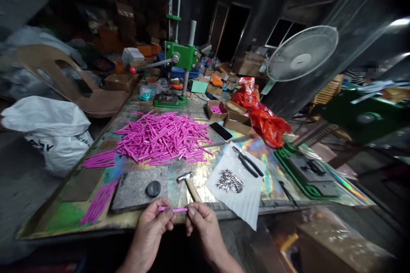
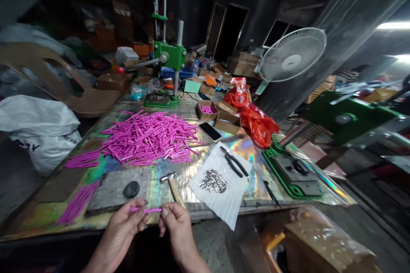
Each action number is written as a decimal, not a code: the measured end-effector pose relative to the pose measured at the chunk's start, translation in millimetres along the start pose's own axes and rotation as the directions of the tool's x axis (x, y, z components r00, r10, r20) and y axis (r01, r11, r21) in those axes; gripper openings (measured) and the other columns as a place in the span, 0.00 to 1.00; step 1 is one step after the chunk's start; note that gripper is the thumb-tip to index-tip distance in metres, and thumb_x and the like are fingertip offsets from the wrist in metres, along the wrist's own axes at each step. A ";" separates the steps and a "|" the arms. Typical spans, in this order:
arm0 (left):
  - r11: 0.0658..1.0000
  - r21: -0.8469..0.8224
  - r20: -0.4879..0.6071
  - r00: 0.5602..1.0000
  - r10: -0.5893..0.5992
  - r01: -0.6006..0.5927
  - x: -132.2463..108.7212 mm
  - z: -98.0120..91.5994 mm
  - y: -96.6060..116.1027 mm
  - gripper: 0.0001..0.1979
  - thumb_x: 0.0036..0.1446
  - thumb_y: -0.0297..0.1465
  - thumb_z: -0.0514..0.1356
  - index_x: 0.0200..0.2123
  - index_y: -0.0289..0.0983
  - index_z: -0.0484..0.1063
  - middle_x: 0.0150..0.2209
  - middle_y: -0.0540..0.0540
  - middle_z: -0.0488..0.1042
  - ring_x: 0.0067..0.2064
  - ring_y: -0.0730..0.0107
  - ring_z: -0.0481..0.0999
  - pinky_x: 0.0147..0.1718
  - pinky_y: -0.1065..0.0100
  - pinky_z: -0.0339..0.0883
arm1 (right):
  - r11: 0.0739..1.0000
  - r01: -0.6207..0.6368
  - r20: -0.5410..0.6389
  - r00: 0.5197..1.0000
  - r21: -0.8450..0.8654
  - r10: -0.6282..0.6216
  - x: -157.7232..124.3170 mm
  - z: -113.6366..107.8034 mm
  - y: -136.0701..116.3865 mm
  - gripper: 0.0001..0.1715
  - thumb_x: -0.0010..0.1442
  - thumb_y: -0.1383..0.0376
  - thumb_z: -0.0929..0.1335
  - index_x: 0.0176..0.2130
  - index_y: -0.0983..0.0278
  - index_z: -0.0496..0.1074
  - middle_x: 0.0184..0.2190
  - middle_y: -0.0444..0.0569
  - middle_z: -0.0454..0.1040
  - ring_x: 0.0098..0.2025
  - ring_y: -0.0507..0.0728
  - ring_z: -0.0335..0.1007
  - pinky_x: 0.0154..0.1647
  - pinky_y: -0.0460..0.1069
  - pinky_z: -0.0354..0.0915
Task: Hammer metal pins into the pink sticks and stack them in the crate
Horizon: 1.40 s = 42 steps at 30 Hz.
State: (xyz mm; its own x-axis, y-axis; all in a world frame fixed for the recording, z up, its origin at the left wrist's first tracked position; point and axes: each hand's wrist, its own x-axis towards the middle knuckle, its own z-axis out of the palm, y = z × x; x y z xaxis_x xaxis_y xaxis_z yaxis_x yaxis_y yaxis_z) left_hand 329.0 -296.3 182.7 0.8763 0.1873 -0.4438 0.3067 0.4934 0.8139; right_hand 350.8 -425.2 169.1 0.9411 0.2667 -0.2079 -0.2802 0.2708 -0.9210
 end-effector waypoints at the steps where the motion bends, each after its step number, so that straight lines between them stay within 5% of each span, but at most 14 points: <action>1: 1.000 -0.020 0.002 1.000 -0.021 0.021 0.2 3.6 -4.4 0.18 0.31 0.37 0.67 0.26 0.35 0.68 0.18 0.52 0.68 0.20 0.75 0.65 0.21 0.73 0.59 | 1.000 0.012 -0.011 1.000 0.017 -0.011 -1.0 1.2 2.4 0.18 0.48 0.52 0.66 0.24 0.66 0.66 0.13 0.38 0.62 0.14 0.46 0.51 0.17 0.43 0.51; 4: 0.998 -0.019 0.024 0.998 -0.061 0.062 0.8 11.8 -15.9 0.17 0.32 0.38 0.67 0.25 0.34 0.70 0.18 0.52 0.69 0.20 0.75 0.65 0.21 0.73 0.60 | 0.998 0.056 -0.021 0.998 -0.001 -0.056 -5.7 5.6 6.8 0.18 0.49 0.52 0.65 0.25 0.65 0.67 0.15 0.41 0.65 0.15 0.48 0.55 0.17 0.44 0.53; 7: 0.997 0.041 0.011 0.998 -0.064 0.064 2.5 12.2 -21.0 0.17 0.32 0.39 0.66 0.25 0.33 0.71 0.17 0.52 0.68 0.19 0.77 0.63 0.19 0.74 0.59 | 0.962 0.140 0.018 0.990 -0.234 -0.140 -10.1 -0.2 5.9 0.17 0.53 0.54 0.63 0.26 0.64 0.69 0.19 0.44 0.70 0.21 0.51 0.64 0.23 0.45 0.59; 9: 0.994 0.094 0.005 0.999 -0.048 0.047 3.8 8.6 -20.7 0.18 0.34 0.41 0.66 0.26 0.33 0.71 0.18 0.51 0.69 0.19 0.77 0.64 0.19 0.74 0.58 | 0.824 0.197 0.016 0.975 -0.532 -0.223 -8.1 -16.9 1.8 0.16 0.55 0.57 0.61 0.29 0.65 0.71 0.24 0.47 0.73 0.26 0.53 0.68 0.29 0.45 0.62; 11: 0.990 0.137 0.008 1.000 -0.026 0.025 4.3 4.7 -19.1 0.18 0.35 0.42 0.65 0.26 0.34 0.71 0.20 0.50 0.70 0.20 0.75 0.66 0.18 0.74 0.59 | 0.576 0.159 -0.042 0.947 -0.802 -0.320 0.0 -43.7 -4.5 0.16 0.57 0.59 0.58 0.33 0.65 0.70 0.27 0.48 0.74 0.30 0.53 0.69 0.31 0.45 0.64; 17: 0.987 0.161 0.054 0.998 -0.023 0.014 1.7 4.8 -17.9 0.18 0.37 0.43 0.64 0.25 0.33 0.70 0.23 0.46 0.72 0.25 0.69 0.69 0.17 0.73 0.62 | 0.294 0.046 -0.075 0.920 -0.955 -0.385 42.1 -119.5 -19.9 0.12 0.52 0.68 0.59 0.30 0.67 0.70 0.29 0.53 0.70 0.34 0.58 0.65 0.36 0.49 0.59; 24: 0.985 0.169 0.072 0.997 -0.032 0.020 1.2 8.4 -18.4 0.19 0.37 0.44 0.64 0.25 0.33 0.69 0.21 0.47 0.72 0.22 0.71 0.69 0.15 0.74 0.61 | 0.100 0.044 0.006 0.937 -0.994 -0.350 62.9 -125.9 -11.6 0.10 0.51 0.73 0.59 0.24 0.66 0.67 0.25 0.52 0.68 0.31 0.57 0.61 0.34 0.49 0.53; 31: 0.984 0.176 0.058 0.998 -0.038 0.027 -0.2 9.4 -15.9 0.19 0.37 0.43 0.64 0.25 0.33 0.68 0.23 0.48 0.72 0.23 0.72 0.70 0.15 0.75 0.61 | 0.172 0.076 0.007 0.930 -0.982 -0.367 57.8 -128.2 -14.6 0.08 0.49 0.72 0.60 0.21 0.63 0.62 0.22 0.50 0.66 0.29 0.57 0.61 0.31 0.50 0.52; 42: 0.996 0.085 0.101 0.994 0.032 -0.041 -1.3 12.5 -13.4 0.15 0.42 0.39 0.63 0.26 0.33 0.66 0.21 0.50 0.71 0.23 0.74 0.70 0.17 0.77 0.63 | 0.636 0.256 0.033 0.940 -0.728 -0.340 13.8 -75.4 -23.5 0.12 0.57 0.58 0.56 0.25 0.61 0.54 0.20 0.40 0.55 0.23 0.51 0.53 0.23 0.45 0.56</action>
State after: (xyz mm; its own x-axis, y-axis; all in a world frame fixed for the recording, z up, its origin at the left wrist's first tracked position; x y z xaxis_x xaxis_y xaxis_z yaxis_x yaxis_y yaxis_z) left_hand 328.4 -313.7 177.1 0.9189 0.1162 -0.3770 0.3009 0.4117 0.8602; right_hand 384.7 -497.7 163.0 0.9735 0.1889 0.1290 0.2005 -0.4326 -0.8790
